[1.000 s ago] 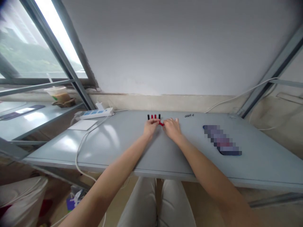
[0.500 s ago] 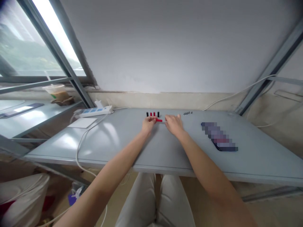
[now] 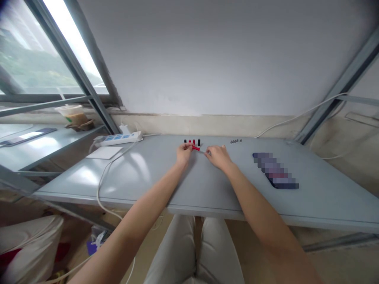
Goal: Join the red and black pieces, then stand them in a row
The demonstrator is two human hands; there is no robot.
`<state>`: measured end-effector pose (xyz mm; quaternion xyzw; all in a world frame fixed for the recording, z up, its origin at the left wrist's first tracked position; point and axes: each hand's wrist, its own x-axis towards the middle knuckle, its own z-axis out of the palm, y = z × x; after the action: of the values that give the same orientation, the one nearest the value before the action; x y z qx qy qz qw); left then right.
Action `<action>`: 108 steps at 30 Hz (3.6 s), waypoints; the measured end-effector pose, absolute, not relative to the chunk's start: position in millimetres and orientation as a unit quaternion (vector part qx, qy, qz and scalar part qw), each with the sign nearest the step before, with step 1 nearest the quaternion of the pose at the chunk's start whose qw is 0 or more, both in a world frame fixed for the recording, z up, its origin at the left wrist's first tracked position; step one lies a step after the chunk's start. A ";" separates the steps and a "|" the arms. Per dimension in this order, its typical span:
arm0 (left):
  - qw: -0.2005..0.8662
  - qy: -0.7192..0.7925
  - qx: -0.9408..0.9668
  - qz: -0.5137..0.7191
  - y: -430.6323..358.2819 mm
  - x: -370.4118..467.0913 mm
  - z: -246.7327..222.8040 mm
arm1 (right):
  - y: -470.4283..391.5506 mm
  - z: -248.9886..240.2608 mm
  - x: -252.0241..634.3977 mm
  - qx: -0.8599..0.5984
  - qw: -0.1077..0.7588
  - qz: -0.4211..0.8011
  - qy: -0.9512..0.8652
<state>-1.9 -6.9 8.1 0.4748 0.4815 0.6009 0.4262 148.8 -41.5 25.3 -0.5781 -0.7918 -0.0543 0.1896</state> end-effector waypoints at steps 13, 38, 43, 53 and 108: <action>0.342 0.481 0.627 0.508 -17.6 4.9 9.3 | -26.7 2.3 146.6 -0.540 0.344 0.284 -0.714; 0.214 0.455 0.737 0.452 -24.9 7.7 -0.6 | 20.7 9.7 178.5 -0.691 0.327 0.092 -0.638; 0.155 0.460 0.782 0.390 -34.2 5.3 4.2 | 42.8 7.5 182.7 -0.722 0.308 0.088 -0.613; 0.149 0.458 0.794 0.371 -39.4 7.8 8.3 | 61.9 -5.0 175.5 -0.722 0.306 0.073 -0.617; 0.057 0.617 0.770 0.151 1.7 24.9 22.3 | -29.9 19.7 159.5 -0.698 0.228 0.006 -0.679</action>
<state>24.9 1.7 22.3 0.7703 0.6168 0.1515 0.0567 159.5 -29.9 19.7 -0.6976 -0.6793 0.0061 0.2278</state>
